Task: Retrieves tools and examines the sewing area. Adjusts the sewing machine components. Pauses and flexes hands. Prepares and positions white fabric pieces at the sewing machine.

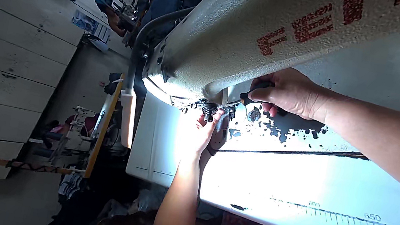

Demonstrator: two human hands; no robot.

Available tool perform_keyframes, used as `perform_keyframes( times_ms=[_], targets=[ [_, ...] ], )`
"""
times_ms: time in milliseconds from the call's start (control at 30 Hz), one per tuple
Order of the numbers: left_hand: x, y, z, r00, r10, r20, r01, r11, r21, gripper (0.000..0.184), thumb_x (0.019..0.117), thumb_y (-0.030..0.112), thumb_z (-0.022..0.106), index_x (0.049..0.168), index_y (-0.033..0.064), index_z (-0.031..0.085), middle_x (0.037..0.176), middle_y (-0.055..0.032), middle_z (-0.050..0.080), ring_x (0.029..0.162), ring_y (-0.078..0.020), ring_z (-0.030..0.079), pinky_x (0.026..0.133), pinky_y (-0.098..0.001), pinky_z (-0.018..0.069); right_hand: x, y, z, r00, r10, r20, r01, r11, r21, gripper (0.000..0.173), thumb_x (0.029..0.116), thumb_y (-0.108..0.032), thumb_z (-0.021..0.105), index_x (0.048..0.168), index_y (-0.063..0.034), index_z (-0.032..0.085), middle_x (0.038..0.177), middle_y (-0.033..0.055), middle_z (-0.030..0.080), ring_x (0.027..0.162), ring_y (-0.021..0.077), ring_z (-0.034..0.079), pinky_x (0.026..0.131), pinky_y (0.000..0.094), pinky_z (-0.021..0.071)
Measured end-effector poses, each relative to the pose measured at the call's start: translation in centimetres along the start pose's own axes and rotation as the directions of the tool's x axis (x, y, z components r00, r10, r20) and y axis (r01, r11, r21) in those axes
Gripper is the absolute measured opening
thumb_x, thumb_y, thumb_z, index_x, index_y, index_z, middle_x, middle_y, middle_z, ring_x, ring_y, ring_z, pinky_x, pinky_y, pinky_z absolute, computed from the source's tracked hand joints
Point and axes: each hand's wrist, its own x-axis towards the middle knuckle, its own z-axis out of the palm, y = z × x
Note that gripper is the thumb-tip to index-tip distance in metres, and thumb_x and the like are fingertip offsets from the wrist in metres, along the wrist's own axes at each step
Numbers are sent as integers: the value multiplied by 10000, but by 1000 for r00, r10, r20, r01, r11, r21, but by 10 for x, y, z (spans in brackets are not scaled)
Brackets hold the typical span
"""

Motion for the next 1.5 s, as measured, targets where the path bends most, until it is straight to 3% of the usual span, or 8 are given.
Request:
perform_keyframes(
  times_ms=[633, 1500],
  targets=[
    [0, 3, 1, 1000, -5, 26, 4, 1000, 25, 181, 960, -8, 648, 1140, 2, 666, 1061, -56, 749, 994, -117, 718, 952, -308, 576, 4, 7, 4, 996, -88, -24, 86, 994, -71, 65, 978, -116, 657, 967, -57, 681, 629, 31, 618, 486, 83, 597, 484, 237, 527],
    [0, 7, -2, 995, -6, 101, -4, 995, 97, 240, 983, -4, 598, 1221, -9, 629, 1114, -66, 720, 1033, -94, 689, 967, -286, 553, -1, 2, 9, 995, -51, -91, 34, 983, -180, 117, 1015, -146, 641, 1034, -35, 670, 613, 29, 608, 455, 68, 578, 464, 219, 517]
  ],
)
